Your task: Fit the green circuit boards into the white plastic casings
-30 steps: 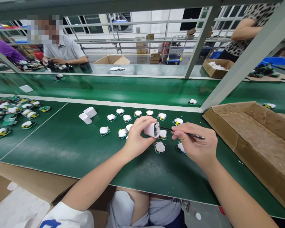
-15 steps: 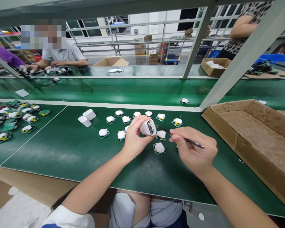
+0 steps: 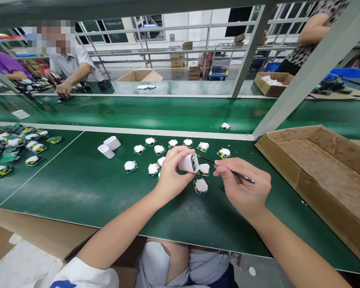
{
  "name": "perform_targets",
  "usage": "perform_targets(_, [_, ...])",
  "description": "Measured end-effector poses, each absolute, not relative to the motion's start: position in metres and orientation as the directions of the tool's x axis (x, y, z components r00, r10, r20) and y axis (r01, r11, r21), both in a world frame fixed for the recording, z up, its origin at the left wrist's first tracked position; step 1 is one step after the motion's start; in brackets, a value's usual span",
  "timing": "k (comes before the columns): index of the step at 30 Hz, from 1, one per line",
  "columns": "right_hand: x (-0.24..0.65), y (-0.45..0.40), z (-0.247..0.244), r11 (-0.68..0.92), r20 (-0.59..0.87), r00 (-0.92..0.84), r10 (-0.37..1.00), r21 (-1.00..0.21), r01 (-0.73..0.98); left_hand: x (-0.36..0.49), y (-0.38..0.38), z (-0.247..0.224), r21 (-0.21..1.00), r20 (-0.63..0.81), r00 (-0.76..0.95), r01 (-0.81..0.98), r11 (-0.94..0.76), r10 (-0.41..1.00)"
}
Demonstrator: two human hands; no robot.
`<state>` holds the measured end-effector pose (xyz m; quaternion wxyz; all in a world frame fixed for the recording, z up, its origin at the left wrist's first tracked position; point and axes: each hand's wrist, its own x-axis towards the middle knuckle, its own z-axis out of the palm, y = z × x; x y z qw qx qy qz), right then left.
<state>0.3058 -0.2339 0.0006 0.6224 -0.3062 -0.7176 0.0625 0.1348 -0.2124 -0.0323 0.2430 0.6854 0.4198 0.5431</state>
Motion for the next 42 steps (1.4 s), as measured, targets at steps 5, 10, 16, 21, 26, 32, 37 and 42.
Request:
perform_targets(5, [0.3057,-0.2344,0.0004,0.807,0.857,-0.046,0.513,-0.463,0.366,0.1345,-0.2116,-0.0332,0.783,0.546,0.06,0.318,-0.535,0.836])
perform_targets(10, [0.3057,-0.2332,-0.0005,0.801,0.853,-0.036,0.521,-0.474,0.365,0.1344,-0.212,-0.0333,0.775,0.552,0.065,0.328,-0.54,0.831])
perform_targets(16, [0.3053,-0.2329,0.0006,0.814,0.862,-0.032,0.506,-0.464,0.349,0.1346,-0.2133,-0.0325,0.778,0.549,0.069,0.323,-0.539,0.833])
perform_targets(21, [0.3056,-0.2341,0.0002,0.801,0.853,-0.038,0.52,-0.472,0.369,0.1353,-0.2137,-0.0334,0.784,0.543,0.077,0.31,-0.538,0.836])
perform_targets(26, [0.3058,-0.2345,-0.0007,0.795,0.851,-0.042,0.524,-0.471,0.381,0.1356,-0.2133,-0.0346,0.777,0.553,0.08,0.31,-0.548,0.829])
perform_targets(32, [0.3054,-0.2352,0.0031,0.794,0.844,-0.054,0.534,-0.479,0.375,0.1347,-0.2124,-0.0338,0.776,0.553,0.068,0.321,-0.543,0.831])
perform_targets(37, [0.3032,-0.2363,0.0,0.799,0.839,-0.046,0.542,-0.497,0.337,0.1355,-0.213,-0.0327,0.794,0.535,0.058,0.306,-0.525,0.843])
perform_targets(42, [0.3125,-0.2304,0.0048,0.761,0.796,-0.003,0.606,-0.578,0.296,0.1362,-0.211,-0.0332,0.828,0.503,0.057,0.256,-0.499,0.862])
